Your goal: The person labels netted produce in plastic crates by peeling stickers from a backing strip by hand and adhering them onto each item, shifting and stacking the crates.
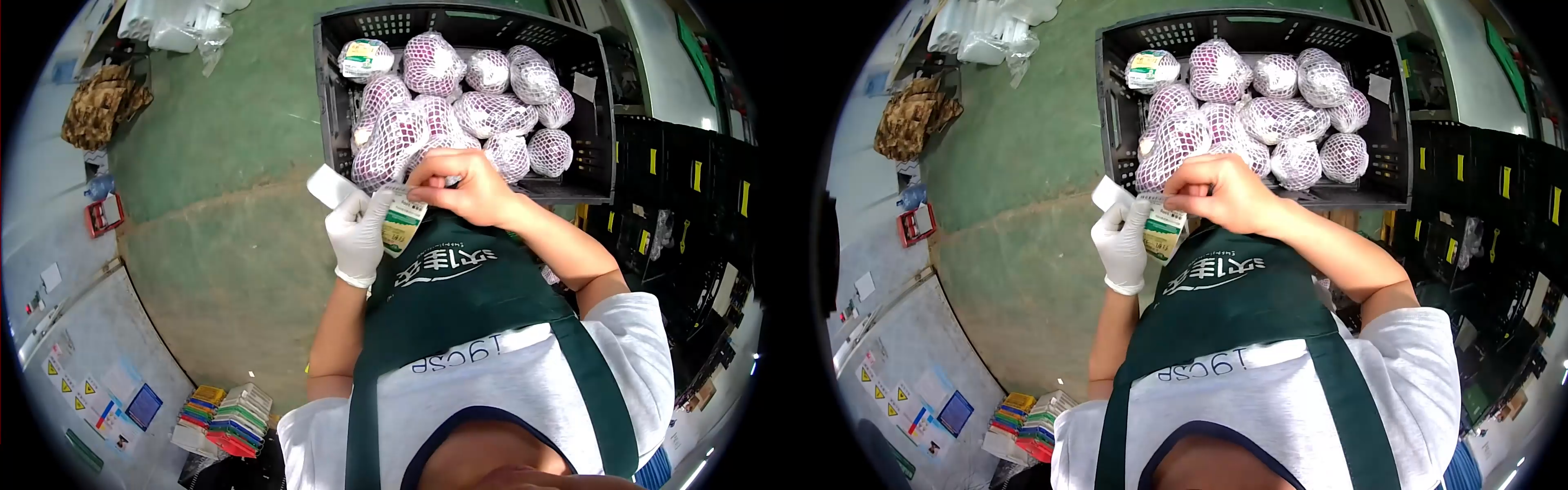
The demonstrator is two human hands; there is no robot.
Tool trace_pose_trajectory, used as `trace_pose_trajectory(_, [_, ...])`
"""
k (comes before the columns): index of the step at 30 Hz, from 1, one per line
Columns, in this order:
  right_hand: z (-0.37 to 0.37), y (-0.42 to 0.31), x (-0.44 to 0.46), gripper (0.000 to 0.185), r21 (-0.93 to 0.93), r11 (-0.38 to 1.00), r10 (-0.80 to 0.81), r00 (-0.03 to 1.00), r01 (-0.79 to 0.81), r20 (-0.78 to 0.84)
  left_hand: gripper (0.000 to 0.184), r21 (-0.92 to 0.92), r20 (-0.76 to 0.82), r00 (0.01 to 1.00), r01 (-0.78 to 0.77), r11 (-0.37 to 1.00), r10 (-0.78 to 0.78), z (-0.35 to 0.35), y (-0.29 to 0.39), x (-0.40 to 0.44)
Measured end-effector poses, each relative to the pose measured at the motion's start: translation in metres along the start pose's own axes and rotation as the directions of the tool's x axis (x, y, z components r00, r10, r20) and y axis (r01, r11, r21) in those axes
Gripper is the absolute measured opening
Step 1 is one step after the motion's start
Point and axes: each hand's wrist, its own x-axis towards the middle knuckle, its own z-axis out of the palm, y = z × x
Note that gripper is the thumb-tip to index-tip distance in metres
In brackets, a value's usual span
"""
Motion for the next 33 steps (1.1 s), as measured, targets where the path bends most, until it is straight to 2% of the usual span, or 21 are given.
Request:
trace_pose_trajectory(2, [-0.001, 0.001, 0.006, 0.012, -0.046, 0.995, -0.089, 0.994, 0.092, 0.062, 0.023, 0.053, -0.038, 0.999, -0.030, 0.998, 0.032, 0.006, -0.001, 0.009])
trace_pose_trajectory(4, [-0.013, 0.018, 0.024, 0.013, -0.141, 0.941, -0.299, 0.951, 0.308, 0.083, 0.029, -0.125, -0.095, 0.987, -0.138, 0.983, 0.126, 0.031, 0.032, 0.016])
trace_pose_trajectory(5, [-0.031, 0.028, 0.044, 0.014, -0.065, 0.947, -0.314, 0.949, 0.315, 0.020, 0.039, -0.157, -0.017, 1.000, -0.001, 0.988, -0.002, 0.034, 0.031, 0.015])
trace_pose_trajectory(6, [-0.049, 0.052, 0.069, 0.015, 0.028, 0.983, -0.173, 0.973, 0.180, -0.154, 0.031, 0.035, -0.041, 0.998, -0.036, 0.999, 0.037, 0.037, 0.030, 0.015])
trace_pose_trajectory(7, [-0.078, 0.063, 0.096, 0.018, 0.261, 0.947, -0.134, 0.968, 0.188, -0.211, 0.026, 0.002, -0.013, 0.990, 0.141, 0.990, -0.141, 0.031, 0.024, 0.010])
trace_pose_trajectory(8, [-0.104, 0.098, 0.127, 0.020, 0.188, 0.952, -0.171, 0.931, 0.240, -0.322, 0.021, -0.023, 0.022, 0.950, 0.313, 0.950, -0.312, 0.023, 0.017, 0.004])
trace_pose_trajectory(10, [-0.137, 0.150, 0.158, 0.039, -0.371, 0.929, -0.092, 0.956, -0.018, -0.278, 0.014, -0.146, 0.066, 0.907, 0.420, 0.896, -0.415, 0.015, 0.007, -0.008])
trace_pose_trajectory(11, [-0.144, 0.177, 0.158, 0.048, -0.685, 0.721, -0.081, 0.970, -0.103, -0.230, 0.013, 0.004, 0.053, 0.947, 0.317, 0.948, -0.317, 0.009, -0.007, -0.015])
trace_pose_trajectory(12, [-0.142, 0.179, 0.156, 0.058, -0.901, 0.406, -0.051, 0.981, -0.152, -0.189, 0.013, 0.154, 0.060, 0.976, 0.200, 0.968, -0.211, 0.008, -0.007, -0.014])
trace_pose_trajectory(13, [-0.140, 0.181, 0.156, 0.072, -0.795, 0.485, 0.107, 0.926, -0.366, -0.361, 0.011, 0.164, 0.047, 0.992, 0.104, 0.981, -0.113, 0.013, 0.005, -0.015])
trace_pose_trajectory(14, [-0.140, 0.180, 0.154, 0.073, -0.856, 0.423, -0.102, 0.923, -0.298, -0.371, 0.011, 0.036, 0.012, 0.987, 0.160, 0.986, -0.161, 0.017, 0.009, -0.016])
trace_pose_trajectory(16, [-0.128, 0.160, 0.149, 0.074, -0.832, 0.543, -0.223, 0.935, -0.116, -0.276, 0.013, -0.160, -0.036, 0.954, 0.289, 0.944, -0.298, 0.023, 0.014, -0.011])
trace_pose_trajectory(18, [-0.117, 0.206, 0.143, 0.066, -0.874, 0.475, -0.111, 0.979, -0.099, -0.172, 0.020, -0.061, 0.033, 0.956, 0.293, 0.954, -0.291, 0.025, 0.010, 0.001])
trace_pose_trajectory(20, [-0.114, 0.206, 0.138, 0.063, -0.889, 0.455, -0.263, 0.946, -0.051, -0.189, 0.026, -0.077, 0.042, 0.983, 0.182, 0.980, -0.179, 0.040, 0.019, 0.016])
trace_pose_trajectory(22, [-0.096, 0.174, 0.123, 0.057, -0.824, 0.543, -0.143, 0.950, -0.159, -0.278, 0.031, -0.191, 0.023, 0.983, 0.181, 0.965, -0.180, 0.054, 0.027, 0.033])
trace_pose_trajectory(23, [-0.090, 0.151, 0.106, 0.051, -0.499, 0.851, 0.076, 0.979, -0.163, -0.190, 0.034, -0.165, 0.031, 0.984, 0.176, 0.970, -0.173, 0.054, 0.020, 0.039])
trace_pose_trajectory(24, [-0.085, 0.128, 0.089, 0.045, -0.071, 0.972, 0.223, 0.975, -0.223, -0.012, 0.032, -0.148, 0.000, 0.987, 0.156, 0.977, -0.158, 0.060, 0.023, 0.044])
trace_pose_trajectory(26, [-0.083, 0.089, 0.050, 0.032, 0.335, 0.892, 0.189, 0.923, -0.304, 0.334, 0.021, -0.119, 0.016, 0.984, 0.177, 0.977, -0.176, 0.071, 0.017, 0.055])
trace_pose_trajectory(29, [-0.083, 0.061, 0.019, 0.019, 0.162, 0.936, 0.292, 0.946, -0.314, 0.144, 0.017, 0.146, 0.115, 0.983, 0.123, 0.982, -0.141, 0.064, -0.010, 0.059])
trace_pose_trajectory(31, [-0.080, 0.067, 0.007, 0.016, 0.013, 0.997, 0.072, 0.996, -0.071, -0.044, 0.023, 0.342, 0.133, 0.987, 0.038, 0.939, -0.088, 0.066, -0.013, 0.068])
trace_pose_trajectory(33, [-0.076, 0.065, 0.002, 0.010, -0.170, 0.972, -0.177, 0.981, 0.162, -0.078, 0.034, 0.254, 0.066, 0.975, -0.223, 0.941, 0.213, 0.088, -0.011, 0.082])
